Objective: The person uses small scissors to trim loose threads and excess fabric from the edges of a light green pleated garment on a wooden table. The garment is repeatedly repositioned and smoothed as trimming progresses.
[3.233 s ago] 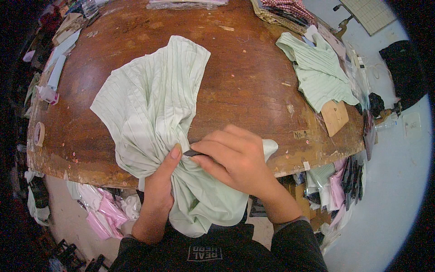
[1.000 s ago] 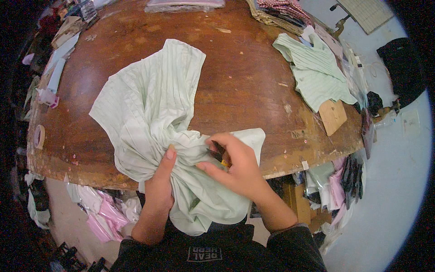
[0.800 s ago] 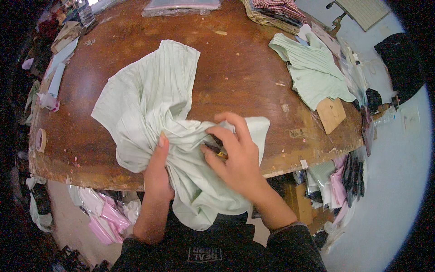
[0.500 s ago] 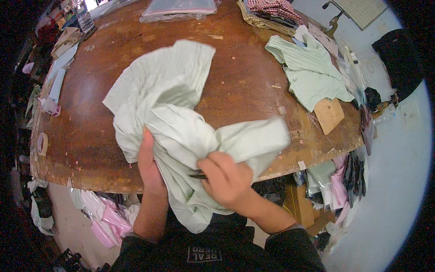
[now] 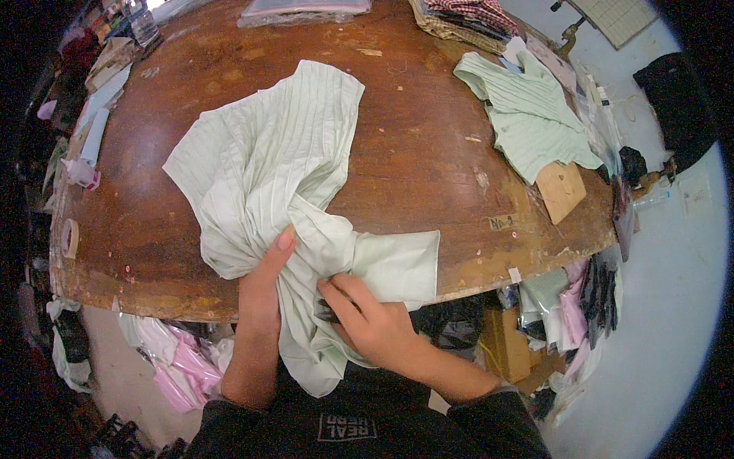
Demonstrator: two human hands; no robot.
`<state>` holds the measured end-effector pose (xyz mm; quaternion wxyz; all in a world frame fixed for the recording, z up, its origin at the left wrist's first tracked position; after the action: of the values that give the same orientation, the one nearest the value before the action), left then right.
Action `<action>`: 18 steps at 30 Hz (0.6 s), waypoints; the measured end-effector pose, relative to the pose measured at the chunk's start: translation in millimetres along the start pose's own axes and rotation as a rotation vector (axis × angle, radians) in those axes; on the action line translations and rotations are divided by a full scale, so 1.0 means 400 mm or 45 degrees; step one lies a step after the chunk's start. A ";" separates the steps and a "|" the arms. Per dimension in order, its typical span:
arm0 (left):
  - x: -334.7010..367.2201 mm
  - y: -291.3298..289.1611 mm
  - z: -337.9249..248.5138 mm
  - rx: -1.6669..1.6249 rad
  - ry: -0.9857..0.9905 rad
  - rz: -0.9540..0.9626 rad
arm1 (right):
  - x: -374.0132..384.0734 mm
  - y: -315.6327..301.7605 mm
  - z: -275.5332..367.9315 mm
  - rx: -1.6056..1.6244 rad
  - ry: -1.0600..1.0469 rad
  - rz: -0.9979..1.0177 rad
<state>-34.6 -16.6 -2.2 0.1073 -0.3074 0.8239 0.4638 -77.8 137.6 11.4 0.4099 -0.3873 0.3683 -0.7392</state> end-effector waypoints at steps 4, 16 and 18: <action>-0.010 0.004 -0.019 -0.016 0.034 -0.052 | 0.003 -0.117 0.013 0.387 0.006 0.195; 0.001 -0.002 -0.013 -0.051 0.000 0.062 | 0.168 -0.155 -0.030 0.150 -0.023 -0.123; 0.000 -0.006 -0.012 -0.049 0.019 0.042 | 0.181 -0.135 -0.051 0.066 -0.102 -0.185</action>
<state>-32.8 -21.6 -1.3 0.0874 -0.2992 0.8207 0.4789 -139.2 98.8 68.8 0.3796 -0.4316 0.3032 -0.7601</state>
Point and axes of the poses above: each hand's wrist, its own x-axis towards the middle knuckle, its own y-axis out of the palm, z = x × y, the point moved 1 cm from there along x, towards the middle knuckle, and after that the axes turned 5 degrees about -y, right-handed, at the moved point
